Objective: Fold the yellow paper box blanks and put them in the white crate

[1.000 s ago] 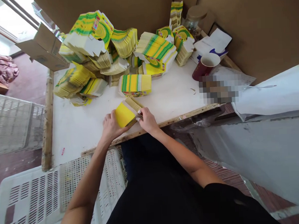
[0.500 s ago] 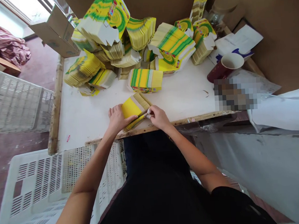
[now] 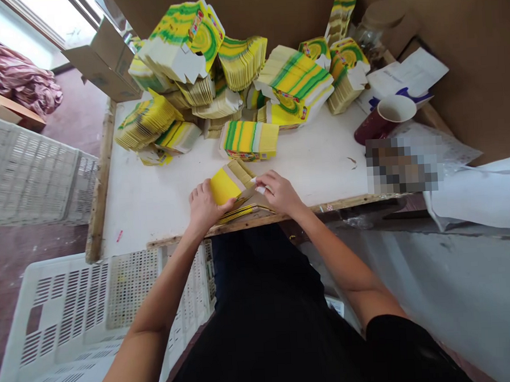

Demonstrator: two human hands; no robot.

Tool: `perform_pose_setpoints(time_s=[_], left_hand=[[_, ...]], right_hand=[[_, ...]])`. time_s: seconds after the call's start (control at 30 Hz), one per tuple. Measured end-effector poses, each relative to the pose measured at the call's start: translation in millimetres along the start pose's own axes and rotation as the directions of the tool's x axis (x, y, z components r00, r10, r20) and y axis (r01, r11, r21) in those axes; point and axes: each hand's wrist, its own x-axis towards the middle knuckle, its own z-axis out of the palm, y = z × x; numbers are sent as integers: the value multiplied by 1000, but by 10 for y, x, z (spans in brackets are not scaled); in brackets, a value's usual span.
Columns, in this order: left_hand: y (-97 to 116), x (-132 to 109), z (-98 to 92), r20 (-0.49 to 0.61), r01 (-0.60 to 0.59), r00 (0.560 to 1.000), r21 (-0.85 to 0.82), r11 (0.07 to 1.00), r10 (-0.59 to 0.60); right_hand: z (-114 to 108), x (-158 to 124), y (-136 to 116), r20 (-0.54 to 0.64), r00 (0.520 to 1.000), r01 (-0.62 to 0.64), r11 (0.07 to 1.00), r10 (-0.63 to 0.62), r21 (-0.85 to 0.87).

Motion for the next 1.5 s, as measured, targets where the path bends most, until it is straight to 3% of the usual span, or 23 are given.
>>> perform_pose_setpoints(time_s=[0.13,0.33,0.47,0.67,0.83,0.97,1.1,1.17,1.33,1.5], left_hand=[[16,-8,-14,-10,10,1000,-21,1000,-10],[59,-23,-47,-1,51,999,-46,998,-51],[56,-24,-26,-26,50,998,-58,997,-51],[40,-29,-3,-37,52,998,-50,997,-54],[38,-29,0,-31,55,998,-51,997,-56],[38,-45,16,-32,52,998,-58,997,-54],[30,-57,23,-30,40,999,-64,997,-42],[24,-54,20,-36,26,999,-73,997,-29],[19,-37,-4,-40,13,999,-88,996,-16],[16,-17,-18,-42,35,998,-88,996,-39]], right_hand=[[11,39,-11,69,994,105,957,-90,-269],[-46,44,-126,165,983,138,920,-82,-368],[-47,182,-245,285,958,96,898,34,-429],[55,329,-420,250,934,-74,824,254,-562],[89,334,-464,236,880,-264,837,413,-479],[128,313,-477,418,799,-365,902,431,-231],[164,347,-469,461,761,-405,890,455,-211],[141,383,-441,441,770,-385,886,462,-258],[11,431,-363,316,842,-318,876,437,-363],[-139,311,-318,352,864,-267,920,360,-286]])
